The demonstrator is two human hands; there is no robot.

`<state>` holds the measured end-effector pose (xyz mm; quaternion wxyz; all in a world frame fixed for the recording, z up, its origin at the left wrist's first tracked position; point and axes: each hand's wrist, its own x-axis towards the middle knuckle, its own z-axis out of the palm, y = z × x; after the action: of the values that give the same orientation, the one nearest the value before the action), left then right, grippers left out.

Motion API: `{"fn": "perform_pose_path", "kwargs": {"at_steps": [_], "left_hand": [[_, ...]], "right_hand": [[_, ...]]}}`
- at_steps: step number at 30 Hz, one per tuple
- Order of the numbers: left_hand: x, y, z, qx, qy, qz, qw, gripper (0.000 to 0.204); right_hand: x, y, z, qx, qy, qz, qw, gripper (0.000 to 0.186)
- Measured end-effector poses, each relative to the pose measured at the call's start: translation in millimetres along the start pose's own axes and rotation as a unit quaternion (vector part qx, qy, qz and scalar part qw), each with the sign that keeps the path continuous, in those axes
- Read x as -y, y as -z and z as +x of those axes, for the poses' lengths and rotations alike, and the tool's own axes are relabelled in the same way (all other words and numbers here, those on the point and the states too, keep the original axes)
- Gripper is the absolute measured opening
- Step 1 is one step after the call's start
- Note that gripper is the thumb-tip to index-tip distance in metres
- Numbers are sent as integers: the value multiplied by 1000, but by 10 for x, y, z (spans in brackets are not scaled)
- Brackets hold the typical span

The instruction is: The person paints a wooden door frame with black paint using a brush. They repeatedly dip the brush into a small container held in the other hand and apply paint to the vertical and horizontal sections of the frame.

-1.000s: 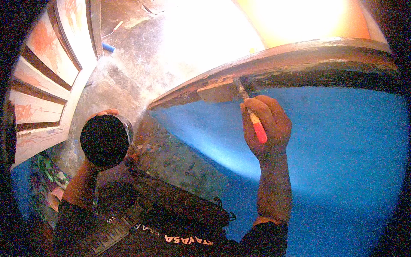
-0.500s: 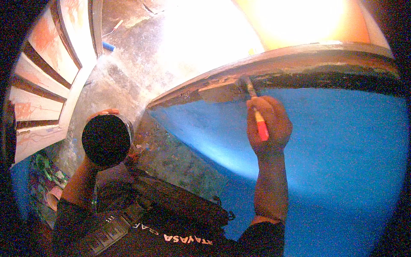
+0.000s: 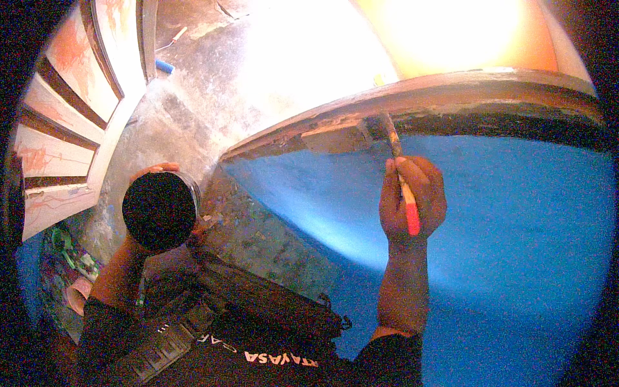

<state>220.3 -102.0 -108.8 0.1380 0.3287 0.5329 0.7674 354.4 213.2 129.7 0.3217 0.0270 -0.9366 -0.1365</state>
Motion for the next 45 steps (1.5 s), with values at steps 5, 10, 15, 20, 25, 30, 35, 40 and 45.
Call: {"fn": "perform_pose_path", "kwargs": {"at_steps": [5, 10, 15, 20, 25, 30, 35, 40, 45], "left_hand": [[39, -3, 3, -2, -10, -13, 1000, 98], [-10, 10, 23, 4, -19, -9, 1000, 99], [-8, 1, 32, 6, -21, -3, 1000, 101], [15, 10, 48, 15, -37, -4, 999, 100], [19, -3, 25, 6, -24, -3, 1000, 99], [9, -9, 40, 2, -31, 3, 1000, 97], [33, 14, 35, 10, -23, -22, 999, 96], [67, 15, -12, -1, 0, -53, 999, 93], [9, 38, 68, 27, -49, -9, 998, 93]], "right_hand": [[63, -97, -78, 42, -18, 40, 998, 22], [-5, -33, -46, -10, -10, -2, 1000, 22], [104, -28, -87, 2, -10, 25, 1000, 22], [-55, -78, -92, 16, 6, -29, 999, 24], [15, 67, 8, -44, 19, -32, 998, 20], [88, -111, -183, 31, -1, 14, 999, 24], [-113, 36, -26, -39, 20, -70, 997, 22], [143, 53, -15, -41, 15, -33, 998, 23], [-76, -116, -194, 10, -1, -20, 1000, 24]]}}
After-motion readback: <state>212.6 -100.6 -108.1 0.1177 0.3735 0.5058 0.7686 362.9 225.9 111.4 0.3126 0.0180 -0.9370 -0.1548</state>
